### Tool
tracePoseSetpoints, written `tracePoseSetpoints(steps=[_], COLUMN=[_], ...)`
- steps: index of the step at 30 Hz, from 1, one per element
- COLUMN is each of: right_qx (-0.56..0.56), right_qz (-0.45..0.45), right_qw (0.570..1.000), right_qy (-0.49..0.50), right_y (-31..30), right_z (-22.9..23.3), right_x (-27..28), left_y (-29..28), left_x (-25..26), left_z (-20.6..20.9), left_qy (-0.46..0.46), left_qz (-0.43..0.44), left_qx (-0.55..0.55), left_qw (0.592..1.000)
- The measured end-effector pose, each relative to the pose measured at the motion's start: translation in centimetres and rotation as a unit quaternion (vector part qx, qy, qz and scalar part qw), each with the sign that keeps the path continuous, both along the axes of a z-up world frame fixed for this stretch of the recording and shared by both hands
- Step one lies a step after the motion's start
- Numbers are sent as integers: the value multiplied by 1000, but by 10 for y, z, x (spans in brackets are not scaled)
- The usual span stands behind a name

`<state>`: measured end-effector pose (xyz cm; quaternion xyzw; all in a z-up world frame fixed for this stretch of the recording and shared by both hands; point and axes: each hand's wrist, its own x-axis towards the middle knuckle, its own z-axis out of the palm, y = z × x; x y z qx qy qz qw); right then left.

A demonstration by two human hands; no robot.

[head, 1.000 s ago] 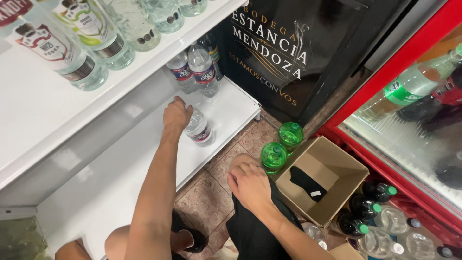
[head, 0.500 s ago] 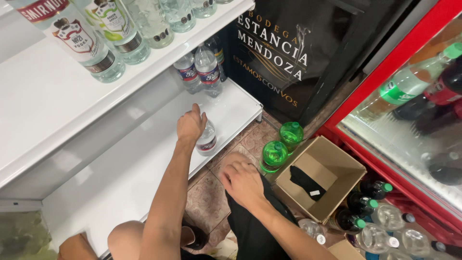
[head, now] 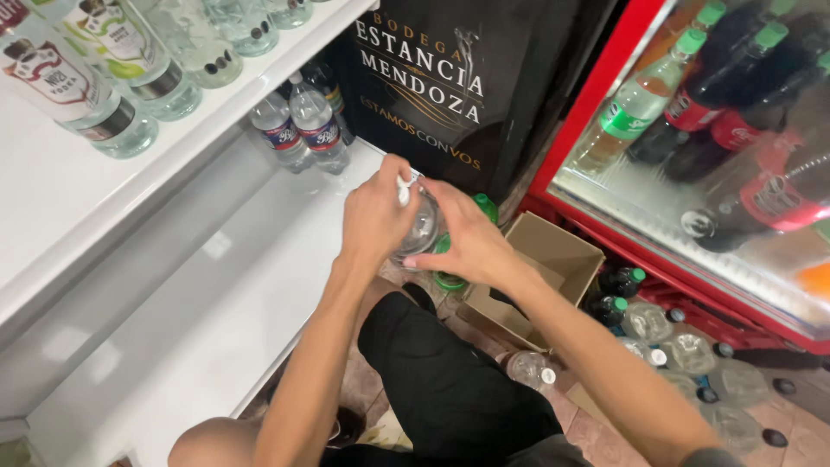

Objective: The person sits on the floor and transfers various plastic beverage bottles from a white shelf into two cardboard boxes. They handle water, soda, and green-labeled bottles one at a time, placing them into the boxes.

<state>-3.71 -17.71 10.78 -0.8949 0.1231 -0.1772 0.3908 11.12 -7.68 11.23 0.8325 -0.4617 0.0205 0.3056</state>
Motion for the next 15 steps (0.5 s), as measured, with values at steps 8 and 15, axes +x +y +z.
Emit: tracePoseSetpoints(steps=[8,15], right_qx=[58,199], right_qz=[-16,-48], right_qw=[994,978], right_qy=[90,-37], right_y=[-39,-53], right_z=[59,-24], right_x=[-76,-181], left_y=[-19,-27], left_x=[-108,-181], left_z=[83,97], left_qy=[104,123], left_qz=[-113,-237], left_qx=[-6,0], left_qw=[988,964])
